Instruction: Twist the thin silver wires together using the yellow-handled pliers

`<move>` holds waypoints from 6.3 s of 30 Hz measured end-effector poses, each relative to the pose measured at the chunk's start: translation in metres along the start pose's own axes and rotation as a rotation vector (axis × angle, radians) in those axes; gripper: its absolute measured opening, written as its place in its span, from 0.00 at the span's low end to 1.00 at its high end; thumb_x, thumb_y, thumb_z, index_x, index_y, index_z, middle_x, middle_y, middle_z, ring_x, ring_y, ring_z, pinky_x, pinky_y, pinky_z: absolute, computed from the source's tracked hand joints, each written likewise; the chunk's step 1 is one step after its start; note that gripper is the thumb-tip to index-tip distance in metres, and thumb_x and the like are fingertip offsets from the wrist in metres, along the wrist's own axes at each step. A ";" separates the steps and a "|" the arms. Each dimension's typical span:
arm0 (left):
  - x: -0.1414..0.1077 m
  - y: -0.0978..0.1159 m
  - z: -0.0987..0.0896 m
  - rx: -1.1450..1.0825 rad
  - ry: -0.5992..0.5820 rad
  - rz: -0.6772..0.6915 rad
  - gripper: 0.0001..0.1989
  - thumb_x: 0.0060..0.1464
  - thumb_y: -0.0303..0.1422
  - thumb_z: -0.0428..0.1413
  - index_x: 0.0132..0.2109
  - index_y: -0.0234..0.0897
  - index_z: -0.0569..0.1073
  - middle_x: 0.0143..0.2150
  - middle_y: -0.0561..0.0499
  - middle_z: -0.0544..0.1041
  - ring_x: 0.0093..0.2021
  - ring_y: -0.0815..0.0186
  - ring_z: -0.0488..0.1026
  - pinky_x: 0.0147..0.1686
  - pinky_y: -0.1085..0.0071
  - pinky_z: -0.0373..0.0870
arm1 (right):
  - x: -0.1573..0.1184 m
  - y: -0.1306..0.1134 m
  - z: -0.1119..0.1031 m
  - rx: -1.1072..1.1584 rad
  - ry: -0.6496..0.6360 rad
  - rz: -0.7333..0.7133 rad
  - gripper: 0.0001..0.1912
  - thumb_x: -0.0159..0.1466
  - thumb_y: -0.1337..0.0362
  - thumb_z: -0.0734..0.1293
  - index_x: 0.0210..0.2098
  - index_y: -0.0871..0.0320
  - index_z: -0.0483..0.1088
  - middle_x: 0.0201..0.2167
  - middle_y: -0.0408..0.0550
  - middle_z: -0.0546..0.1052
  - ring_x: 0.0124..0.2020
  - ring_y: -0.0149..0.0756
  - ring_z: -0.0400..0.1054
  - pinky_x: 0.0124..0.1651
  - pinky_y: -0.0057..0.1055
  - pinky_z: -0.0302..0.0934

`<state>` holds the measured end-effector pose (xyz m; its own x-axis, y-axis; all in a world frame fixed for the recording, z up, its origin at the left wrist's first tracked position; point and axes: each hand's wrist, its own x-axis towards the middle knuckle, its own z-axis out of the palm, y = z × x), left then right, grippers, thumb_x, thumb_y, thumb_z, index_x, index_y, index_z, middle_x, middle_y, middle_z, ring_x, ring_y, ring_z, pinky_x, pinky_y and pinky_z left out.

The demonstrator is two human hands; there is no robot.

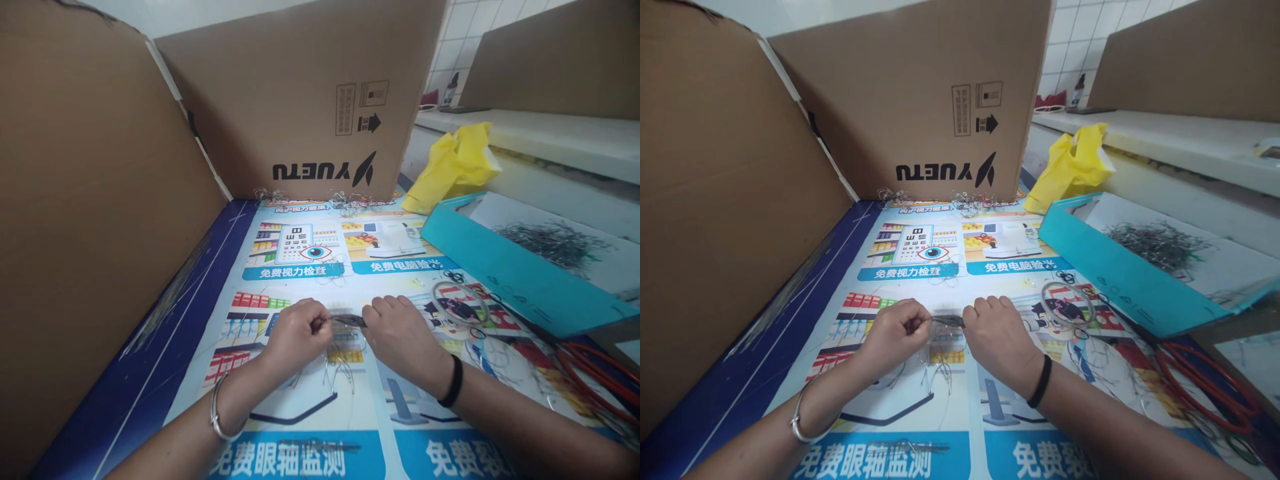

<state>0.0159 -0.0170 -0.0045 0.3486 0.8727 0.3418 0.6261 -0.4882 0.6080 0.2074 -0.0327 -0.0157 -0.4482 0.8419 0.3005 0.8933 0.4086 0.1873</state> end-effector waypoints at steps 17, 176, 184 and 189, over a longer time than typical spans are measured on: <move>0.002 0.001 -0.001 -0.134 -0.055 -0.152 0.05 0.43 0.24 0.50 0.23 0.34 0.67 0.19 0.57 0.63 0.22 0.74 0.60 0.23 0.77 0.55 | 0.001 0.001 0.005 0.054 -0.044 -0.003 0.04 0.59 0.66 0.61 0.28 0.58 0.65 0.26 0.48 0.70 0.29 0.38 0.62 0.34 0.34 0.43; 0.014 -0.038 0.001 -0.156 0.037 -0.199 0.05 0.48 0.28 0.51 0.30 0.36 0.72 0.25 0.54 0.71 0.24 0.72 0.67 0.25 0.77 0.64 | -0.010 -0.008 -0.026 0.043 -0.281 -0.115 0.14 0.63 0.55 0.59 0.29 0.58 0.68 0.25 0.48 0.72 0.27 0.37 0.64 0.29 0.32 0.43; 0.013 -0.042 0.004 -0.170 0.024 -0.176 0.05 0.48 0.27 0.51 0.30 0.36 0.72 0.25 0.53 0.71 0.26 0.71 0.67 0.27 0.77 0.64 | -0.013 -0.015 -0.027 -0.020 -0.216 -0.132 0.14 0.63 0.56 0.59 0.29 0.58 0.68 0.25 0.50 0.71 0.27 0.38 0.62 0.31 0.34 0.42; 0.013 -0.041 0.004 -0.162 0.026 -0.147 0.06 0.47 0.25 0.50 0.29 0.36 0.72 0.25 0.54 0.71 0.27 0.71 0.67 0.28 0.76 0.64 | -0.012 -0.013 -0.024 -0.005 -0.230 -0.133 0.14 0.64 0.56 0.59 0.28 0.58 0.68 0.24 0.49 0.71 0.26 0.36 0.62 0.29 0.34 0.41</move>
<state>-0.0022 0.0143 -0.0277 0.2422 0.9352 0.2582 0.5480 -0.3515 0.7591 0.2001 -0.0571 0.0007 -0.5418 0.8389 0.0525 0.8264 0.5202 0.2156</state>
